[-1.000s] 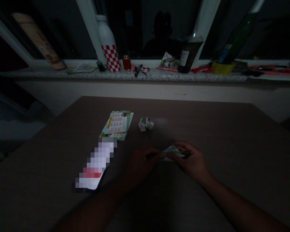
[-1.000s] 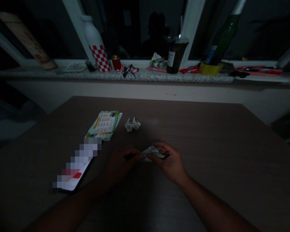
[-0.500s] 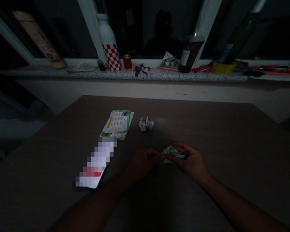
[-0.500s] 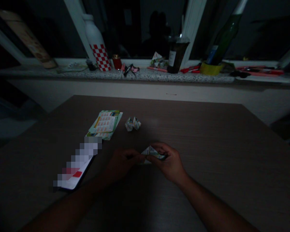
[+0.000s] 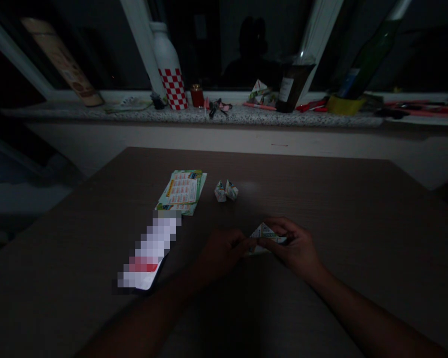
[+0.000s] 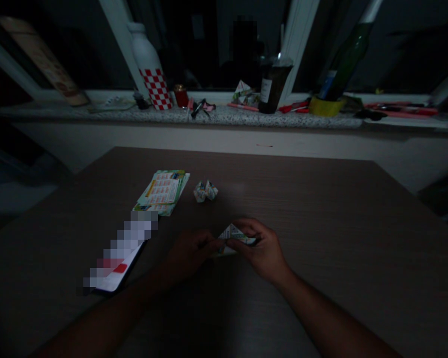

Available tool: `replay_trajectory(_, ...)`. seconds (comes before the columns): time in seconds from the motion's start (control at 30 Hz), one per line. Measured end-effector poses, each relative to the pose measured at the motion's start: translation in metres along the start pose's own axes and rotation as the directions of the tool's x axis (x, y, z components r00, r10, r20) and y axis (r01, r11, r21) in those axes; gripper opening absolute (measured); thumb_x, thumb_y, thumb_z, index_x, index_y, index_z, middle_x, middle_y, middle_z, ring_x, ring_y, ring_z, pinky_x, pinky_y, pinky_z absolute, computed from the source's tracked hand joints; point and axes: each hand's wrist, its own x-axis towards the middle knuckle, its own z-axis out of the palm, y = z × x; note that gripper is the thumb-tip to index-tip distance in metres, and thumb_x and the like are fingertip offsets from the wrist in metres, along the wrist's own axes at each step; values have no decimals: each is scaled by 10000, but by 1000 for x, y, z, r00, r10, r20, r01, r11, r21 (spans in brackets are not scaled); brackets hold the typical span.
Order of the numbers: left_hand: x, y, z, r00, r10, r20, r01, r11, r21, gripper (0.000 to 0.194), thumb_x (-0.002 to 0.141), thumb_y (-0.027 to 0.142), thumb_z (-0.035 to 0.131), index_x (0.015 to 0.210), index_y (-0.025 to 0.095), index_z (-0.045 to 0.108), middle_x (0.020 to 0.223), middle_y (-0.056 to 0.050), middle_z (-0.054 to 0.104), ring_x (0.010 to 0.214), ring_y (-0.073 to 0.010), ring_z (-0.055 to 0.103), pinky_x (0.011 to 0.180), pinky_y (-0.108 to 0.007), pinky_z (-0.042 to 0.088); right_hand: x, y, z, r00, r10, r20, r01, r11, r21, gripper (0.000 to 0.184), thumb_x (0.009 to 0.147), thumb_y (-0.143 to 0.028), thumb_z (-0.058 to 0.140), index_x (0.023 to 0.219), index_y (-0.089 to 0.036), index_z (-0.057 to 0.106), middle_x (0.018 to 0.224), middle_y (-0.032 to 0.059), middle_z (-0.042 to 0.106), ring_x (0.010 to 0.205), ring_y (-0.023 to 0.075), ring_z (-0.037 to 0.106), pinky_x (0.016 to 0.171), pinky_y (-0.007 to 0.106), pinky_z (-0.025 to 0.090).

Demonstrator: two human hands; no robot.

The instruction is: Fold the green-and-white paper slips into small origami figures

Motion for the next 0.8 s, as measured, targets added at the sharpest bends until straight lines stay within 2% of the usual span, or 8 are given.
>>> replay_trajectory(0.2, 1, -1, 2, 996, 85, -29, -79, 983, 167, 463, 896, 453, 428, 572, 144, 543, 487, 38, 459, 476, -91, 429, 478, -217, 270, -1, -2, 0, 998, 63, 11, -64, 996, 68, 342, 623, -301, 798, 915, -193, 655, 777, 32, 742, 662, 185, 692, 588, 269, 553)
replay_trajectory(0.37, 1, -3, 2, 996, 82, -31, -77, 988, 133, 510, 883, 495, 433, 519, 144, 495, 462, 47, 400, 455, -84, 389, 456, -222, 235, 0, -2, 0, 995, 97, -1, -95, 983, 160, 335, 621, -313, 809, 882, -181, 646, 744, 27, 730, 621, 163, 672, 582, 260, 545)
replay_trajectory(0.6, 0, 0, -1, 987, 161, -13, -159, 981, 108, 380, 899, 400, 456, 664, 138, 597, 578, 22, 536, 550, -99, 471, 521, -216, 313, 2, 0, -3, 990, 142, 3, -140, 968, 210, 370, 613, -316, 824, 903, -176, 641, 766, 29, 730, 621, 155, 669, 596, 257, 541)
replay_trajectory(0.8, -1, 2, -2, 983, 180, 42, -183, 979, 90, 407, 918, 405, 412, 646, 147, 569, 556, 26, 497, 531, -99, 448, 513, -222, 303, 2, -2, -2, 993, 118, 14, -118, 970, 210, 349, 620, -306, 819, 893, -183, 639, 737, 16, 726, 609, 154, 667, 590, 263, 549)
